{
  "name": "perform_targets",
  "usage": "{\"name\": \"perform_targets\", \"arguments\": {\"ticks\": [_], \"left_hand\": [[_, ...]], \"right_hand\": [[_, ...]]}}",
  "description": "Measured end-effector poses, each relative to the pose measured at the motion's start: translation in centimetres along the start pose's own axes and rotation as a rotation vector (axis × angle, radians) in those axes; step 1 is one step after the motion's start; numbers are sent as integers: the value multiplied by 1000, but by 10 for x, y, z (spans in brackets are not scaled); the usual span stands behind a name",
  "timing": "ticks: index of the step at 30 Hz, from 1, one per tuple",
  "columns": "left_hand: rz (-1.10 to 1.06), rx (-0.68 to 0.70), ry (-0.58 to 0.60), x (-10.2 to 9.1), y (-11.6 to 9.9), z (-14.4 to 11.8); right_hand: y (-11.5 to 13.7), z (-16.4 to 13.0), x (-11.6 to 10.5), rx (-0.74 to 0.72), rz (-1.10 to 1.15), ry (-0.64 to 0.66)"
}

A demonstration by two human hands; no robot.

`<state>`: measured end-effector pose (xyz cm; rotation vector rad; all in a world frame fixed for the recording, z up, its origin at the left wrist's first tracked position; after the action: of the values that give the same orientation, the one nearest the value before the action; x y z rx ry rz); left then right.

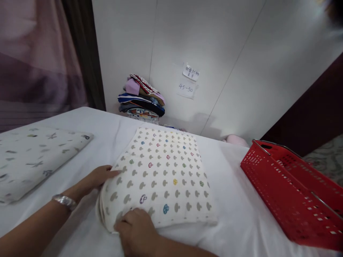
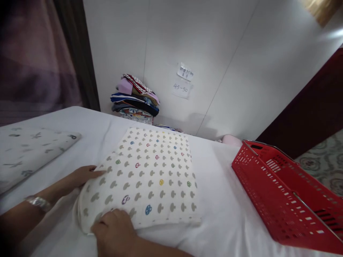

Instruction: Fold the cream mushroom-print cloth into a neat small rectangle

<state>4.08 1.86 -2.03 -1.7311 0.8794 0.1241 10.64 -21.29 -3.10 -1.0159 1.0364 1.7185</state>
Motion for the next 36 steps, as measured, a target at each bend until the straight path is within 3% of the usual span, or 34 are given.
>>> {"name": "perform_targets", "arguments": {"ticks": [3,8,10,18,23,26,29,33,36], "left_hand": [[-9,-14,83,3,11,-17],[297,191,-160,-1,5,-20],[322,234,-203,0,2,-20],[27,170,-158,0,6,-32],[-74,141,-98,4,12,-45],[-127,101,-17,13,23,-65],[-207,17,119,24,36,-88],[-375,-63,290,34,40,-98],[-524,-98,278,36,30,-79]], "right_hand": [[2,0,-5,5,-14,4],[9,-1,-16,59,-18,-32],[12,0,-18,95,-27,-52],[12,3,-2,109,-216,-86],[14,-3,-14,63,-241,-34],[20,-31,-34,32,-178,0],[24,-78,-51,-16,-69,-20],[19,-137,-44,-48,-41,-8],[13,-157,-32,-20,-96,-94]]}}
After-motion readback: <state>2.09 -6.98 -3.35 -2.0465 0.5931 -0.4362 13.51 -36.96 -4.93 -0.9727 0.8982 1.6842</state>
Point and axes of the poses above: each hand's wrist, its own z-axis towards the middle knuckle, its own x-axis out of the palm, y = z × x, the point moved 5 cm from there along z, towards the middle knuckle, and after that the axes turned 5 degrees about -y, right-handed, at the moved point
